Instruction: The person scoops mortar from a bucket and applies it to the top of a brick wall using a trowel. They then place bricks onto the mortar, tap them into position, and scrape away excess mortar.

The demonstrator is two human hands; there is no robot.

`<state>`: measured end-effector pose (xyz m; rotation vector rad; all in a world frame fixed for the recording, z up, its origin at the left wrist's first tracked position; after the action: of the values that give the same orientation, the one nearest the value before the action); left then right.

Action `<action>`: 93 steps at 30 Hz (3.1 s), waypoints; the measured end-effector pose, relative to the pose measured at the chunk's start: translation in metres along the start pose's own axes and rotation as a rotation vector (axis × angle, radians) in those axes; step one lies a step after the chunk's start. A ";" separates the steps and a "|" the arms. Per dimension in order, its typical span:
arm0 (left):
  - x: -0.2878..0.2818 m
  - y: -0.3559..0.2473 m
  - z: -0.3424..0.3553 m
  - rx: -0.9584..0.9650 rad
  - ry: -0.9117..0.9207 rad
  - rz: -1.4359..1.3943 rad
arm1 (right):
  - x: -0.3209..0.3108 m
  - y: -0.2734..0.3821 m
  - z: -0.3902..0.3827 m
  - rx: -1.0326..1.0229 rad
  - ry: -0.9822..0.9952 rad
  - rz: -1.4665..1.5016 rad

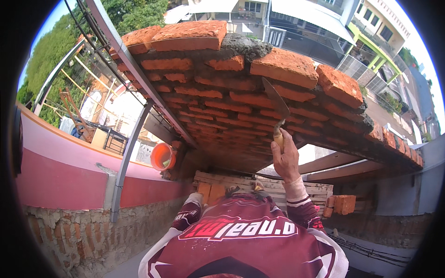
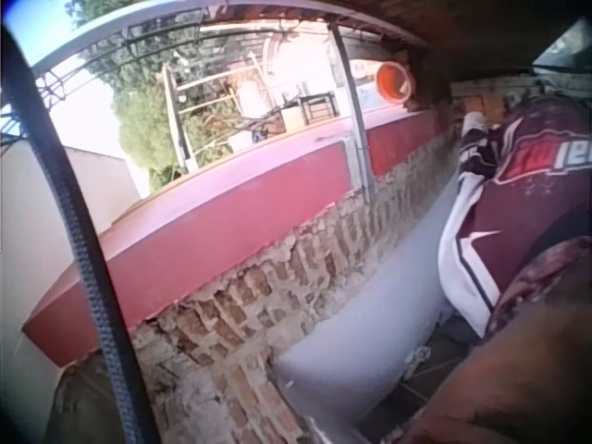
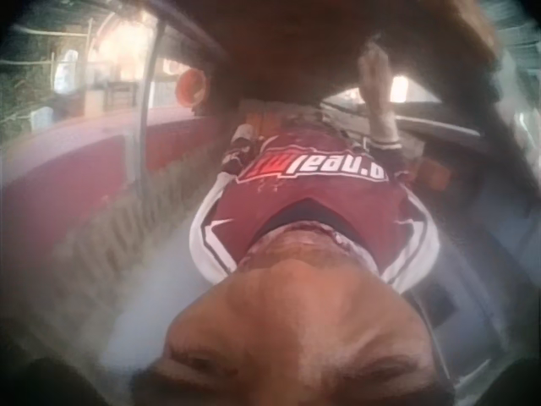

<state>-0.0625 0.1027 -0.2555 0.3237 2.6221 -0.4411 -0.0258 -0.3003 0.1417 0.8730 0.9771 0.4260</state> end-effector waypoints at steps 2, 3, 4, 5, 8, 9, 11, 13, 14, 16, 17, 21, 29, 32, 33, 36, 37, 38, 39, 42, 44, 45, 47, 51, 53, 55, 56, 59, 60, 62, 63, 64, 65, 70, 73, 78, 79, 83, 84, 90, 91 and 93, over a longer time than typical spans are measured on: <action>-0.014 0.004 0.025 0.066 0.012 0.092 | 0.015 0.003 -0.002 0.018 0.051 -0.044; -0.018 0.005 0.037 0.103 0.020 0.143 | 0.021 0.006 -0.001 -0.089 0.041 -0.065; -0.021 0.005 0.046 0.118 0.081 0.173 | 0.027 0.009 0.001 -0.170 0.036 -0.082; -0.020 0.005 0.050 0.127 0.086 0.173 | 0.033 0.012 0.005 -0.250 0.029 -0.098; -0.014 0.001 0.043 0.127 0.079 0.131 | 0.051 0.023 0.028 -0.380 0.120 -0.247; -0.009 -0.001 0.035 0.125 0.075 0.109 | 0.056 0.027 0.038 -0.454 0.133 -0.337; 0.001 -0.003 0.013 0.115 0.061 0.060 | 0.068 0.037 0.053 -0.539 0.266 -0.419; 0.013 -0.005 -0.005 0.105 0.054 0.001 | 0.083 0.053 0.061 -0.660 0.364 -0.399; 0.021 -0.005 -0.011 0.093 0.052 -0.023 | 0.089 0.061 0.063 -0.770 0.345 -0.344; 0.040 -0.002 -0.018 0.069 0.053 -0.070 | 0.098 0.080 0.066 -0.984 0.336 -0.280; 0.050 0.000 -0.017 0.048 0.058 -0.102 | 0.100 0.089 0.068 -1.016 0.359 -0.260; 0.099 0.014 -0.013 -0.181 -0.043 -0.398 | 0.100 0.127 0.069 -1.216 0.360 -0.162; 0.092 -0.031 -0.026 -0.027 -0.174 -0.244 | 0.090 0.144 0.133 -1.144 0.302 -0.310; 0.061 -0.061 -0.046 0.042 -0.176 -0.331 | 0.094 0.133 0.133 -1.352 0.366 -0.114; 0.057 -0.068 -0.049 0.052 -0.210 -0.374 | 0.095 0.132 0.135 -1.243 0.337 -0.116; 0.061 -0.080 -0.048 0.100 -0.384 -0.435 | 0.091 0.129 0.135 -1.151 0.283 -0.134; 0.067 -0.082 -0.047 0.104 -0.454 -0.399 | 0.090 0.127 0.133 -1.210 0.333 -0.123; 0.071 -0.082 -0.045 0.136 -0.496 -0.369 | 0.091 0.123 0.127 -1.218 0.366 -0.088; 0.076 -0.084 -0.043 0.145 -0.476 -0.318 | 0.093 0.115 0.120 -1.227 0.412 -0.066; 0.080 -0.093 -0.045 0.077 -0.531 -0.448 | 0.107 0.080 0.077 -1.252 0.544 -0.042; 0.076 -0.102 -0.053 -0.109 -0.389 -0.472 | 0.129 0.045 0.048 -1.047 0.771 -0.164; 0.074 -0.106 -0.058 -0.214 -0.285 -0.480 | 0.135 0.029 0.033 -0.885 0.887 -0.199; 0.069 -0.111 -0.069 -0.181 -0.262 -0.515 | 0.141 0.012 0.017 -0.657 1.006 -0.083; 0.076 -0.120 -0.083 -0.212 -0.213 -0.592 | 0.147 0.028 0.020 -0.357 1.032 -0.005; 0.081 -0.125 -0.079 -0.190 -0.214 -0.516 | 0.154 0.053 0.038 -0.344 0.954 0.056; 0.088 -0.128 -0.073 -0.181 -0.181 -0.455 | 0.172 0.083 0.058 -0.419 0.853 0.115; 0.092 -0.129 -0.069 -0.188 -0.176 -0.453 | 0.180 0.099 0.067 -0.438 0.838 0.126; 0.109 -0.126 -0.056 -0.246 -0.209 -0.539 | 0.195 0.145 0.086 -0.389 0.767 0.172; 0.120 -0.125 -0.052 -0.282 -0.225 -0.584 | 0.197 0.156 0.092 -0.362 0.744 0.193; 0.136 -0.119 -0.038 -0.383 -0.266 -0.696 | 0.198 0.172 0.103 -0.261 0.696 0.177; 0.144 -0.116 -0.031 -0.428 -0.288 -0.744 | 0.197 0.175 0.108 -0.221 0.669 0.190; 0.152 -0.114 -0.025 -0.459 -0.313 -0.772 | 0.194 0.174 0.111 -0.190 0.616 0.259; 0.156 -0.111 -0.020 -0.476 -0.320 -0.795 | 0.192 0.169 0.112 -0.190 0.626 0.246; 0.169 -0.114 -0.032 -0.507 -0.451 -0.861 | 0.173 0.107 0.086 -0.170 0.466 0.445; 0.163 -0.124 -0.059 -0.446 -0.380 -0.821 | 0.169 0.081 0.067 -0.153 0.449 0.490; 0.156 -0.137 -0.106 -0.390 -0.325 -0.780 | 0.191 0.092 0.075 -0.195 0.703 0.257; 0.157 -0.137 -0.116 -0.385 -0.314 -0.770 | 0.197 0.097 0.081 -0.206 0.669 0.284; 0.170 -0.130 -0.154 -0.387 -0.265 -0.739 | 0.207 0.081 0.091 -0.093 0.615 0.290; 0.174 -0.127 -0.164 -0.393 -0.251 -0.735 | 0.202 0.068 0.085 -0.108 0.563 0.327; 0.203 -0.106 -0.217 -0.440 -0.163 -0.710 | 0.170 -0.052 0.015 -0.072 0.745 0.195; 0.207 -0.102 -0.223 -0.447 -0.146 -0.705 | 0.168 -0.077 0.005 -0.064 0.775 0.134; 0.213 -0.095 -0.232 -0.461 -0.120 -0.699 | 0.168 -0.138 -0.016 0.044 0.933 -0.082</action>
<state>-0.3683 0.1312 -0.1370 -0.7582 2.5534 -0.0489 0.0393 -0.2638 -0.0629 0.6561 1.8720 0.7703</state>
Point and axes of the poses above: each hand's wrist, its own z-axis towards the middle knuckle, its own x-axis out of the palm, y = z × x, the point moved 1 cm from there along z, towards the middle knuckle, and after that the axes turned 14 degrees about x, right-handed, at the moved point
